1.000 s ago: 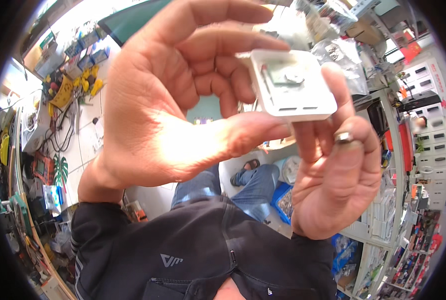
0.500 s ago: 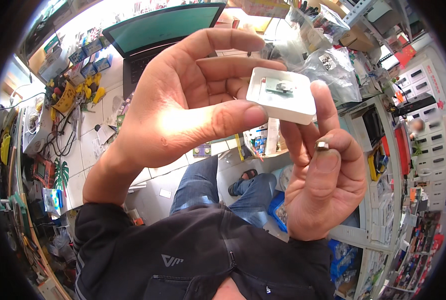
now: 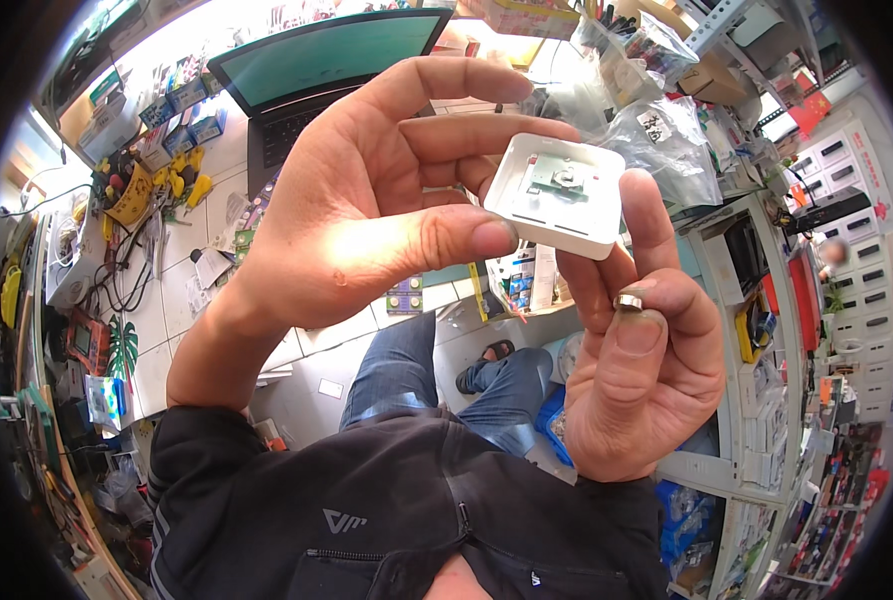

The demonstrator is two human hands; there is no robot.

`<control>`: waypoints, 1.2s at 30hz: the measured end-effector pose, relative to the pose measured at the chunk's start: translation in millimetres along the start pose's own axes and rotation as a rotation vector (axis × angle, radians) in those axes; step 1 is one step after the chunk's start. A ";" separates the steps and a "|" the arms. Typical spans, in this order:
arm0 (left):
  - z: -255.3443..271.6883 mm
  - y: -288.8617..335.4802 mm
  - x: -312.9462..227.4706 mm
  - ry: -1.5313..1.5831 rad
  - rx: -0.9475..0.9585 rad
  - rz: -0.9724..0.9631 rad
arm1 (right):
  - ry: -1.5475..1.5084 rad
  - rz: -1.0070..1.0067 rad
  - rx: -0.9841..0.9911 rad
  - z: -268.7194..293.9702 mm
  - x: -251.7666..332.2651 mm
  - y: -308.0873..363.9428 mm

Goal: The person sorts through a box of small electronic components, primarily button cell batteries in blister packs. They pick up individual packages, turn them over to inspect both sides, and place them back into the box or on the table. The person also handles a small white plastic component, examining it closely.

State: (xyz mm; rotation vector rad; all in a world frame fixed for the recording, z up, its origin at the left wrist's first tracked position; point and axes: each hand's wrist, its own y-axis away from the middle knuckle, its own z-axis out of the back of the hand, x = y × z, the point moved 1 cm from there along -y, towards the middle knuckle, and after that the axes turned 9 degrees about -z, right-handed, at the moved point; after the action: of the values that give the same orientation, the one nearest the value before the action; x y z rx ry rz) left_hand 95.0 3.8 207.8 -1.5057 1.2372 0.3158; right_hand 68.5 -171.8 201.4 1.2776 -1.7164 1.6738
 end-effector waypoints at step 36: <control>-7.2 13.6 4.6 -0.548 -0.016 -0.300 | -0.095 -0.434 -0.047 9.2 -21.6 -30.0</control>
State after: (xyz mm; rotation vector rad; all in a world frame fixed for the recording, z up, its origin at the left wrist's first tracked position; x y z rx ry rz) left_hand 83.0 -2.6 199.3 -1.4617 0.5706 0.4965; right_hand 106.4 -169.2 198.6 1.5919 -1.3882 1.3310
